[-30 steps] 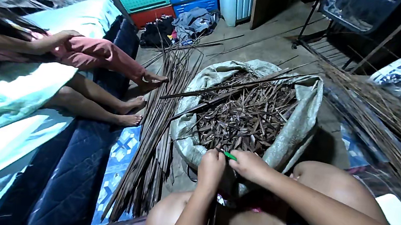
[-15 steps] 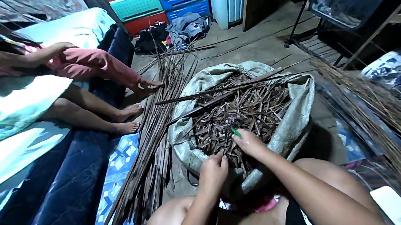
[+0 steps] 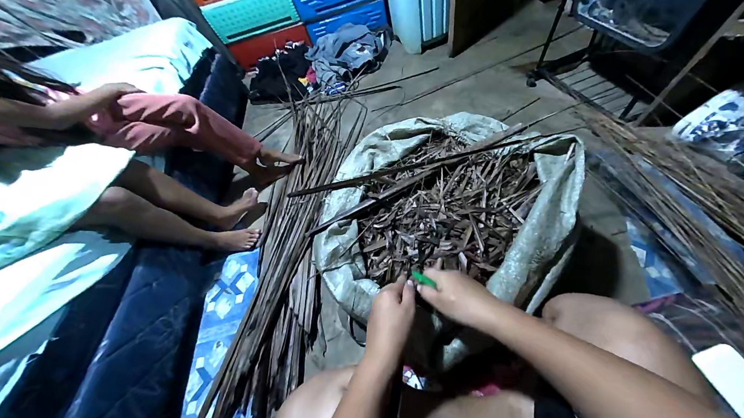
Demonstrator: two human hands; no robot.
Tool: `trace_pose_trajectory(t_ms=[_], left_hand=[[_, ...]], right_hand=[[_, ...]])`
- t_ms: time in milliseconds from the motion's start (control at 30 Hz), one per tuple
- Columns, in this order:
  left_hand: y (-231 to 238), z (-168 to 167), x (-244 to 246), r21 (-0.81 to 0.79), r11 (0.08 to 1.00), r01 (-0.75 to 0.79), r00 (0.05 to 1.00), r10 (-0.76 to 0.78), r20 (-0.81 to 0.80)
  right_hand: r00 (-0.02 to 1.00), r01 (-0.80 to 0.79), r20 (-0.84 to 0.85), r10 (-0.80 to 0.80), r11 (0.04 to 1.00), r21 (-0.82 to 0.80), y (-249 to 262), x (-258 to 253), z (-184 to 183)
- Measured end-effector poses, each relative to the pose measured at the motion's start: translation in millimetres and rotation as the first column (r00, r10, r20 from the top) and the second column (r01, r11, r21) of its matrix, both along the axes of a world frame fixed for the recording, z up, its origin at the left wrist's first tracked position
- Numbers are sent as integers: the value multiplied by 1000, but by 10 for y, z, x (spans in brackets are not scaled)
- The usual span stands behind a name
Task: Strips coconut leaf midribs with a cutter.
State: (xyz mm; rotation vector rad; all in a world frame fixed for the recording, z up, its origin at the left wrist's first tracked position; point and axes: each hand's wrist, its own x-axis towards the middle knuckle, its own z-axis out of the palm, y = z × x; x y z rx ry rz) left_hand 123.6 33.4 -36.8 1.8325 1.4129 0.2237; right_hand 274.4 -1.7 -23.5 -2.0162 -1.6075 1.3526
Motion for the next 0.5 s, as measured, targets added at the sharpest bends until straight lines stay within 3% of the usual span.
trace_pose_trajectory(t_ms=[133,267,367,500], left_hand=[[-1,-15,-17,63,998,16,999,-12,-51],[-51,41,26,60,996,64,996,-60,-62],[-89,17,23,81,994,67,997,-63,-48],[-50,3,-1,65,997,37,999,-34,-34]], right_hand=[[961,-90,254,106,993,-72,-87,-151,159],[936,46,352,-21,997,-65,113,-53,62],[926,184,345,-154,981,-56,253,165,-15],[984,102,150,-97,994,-28,119,130,79]])
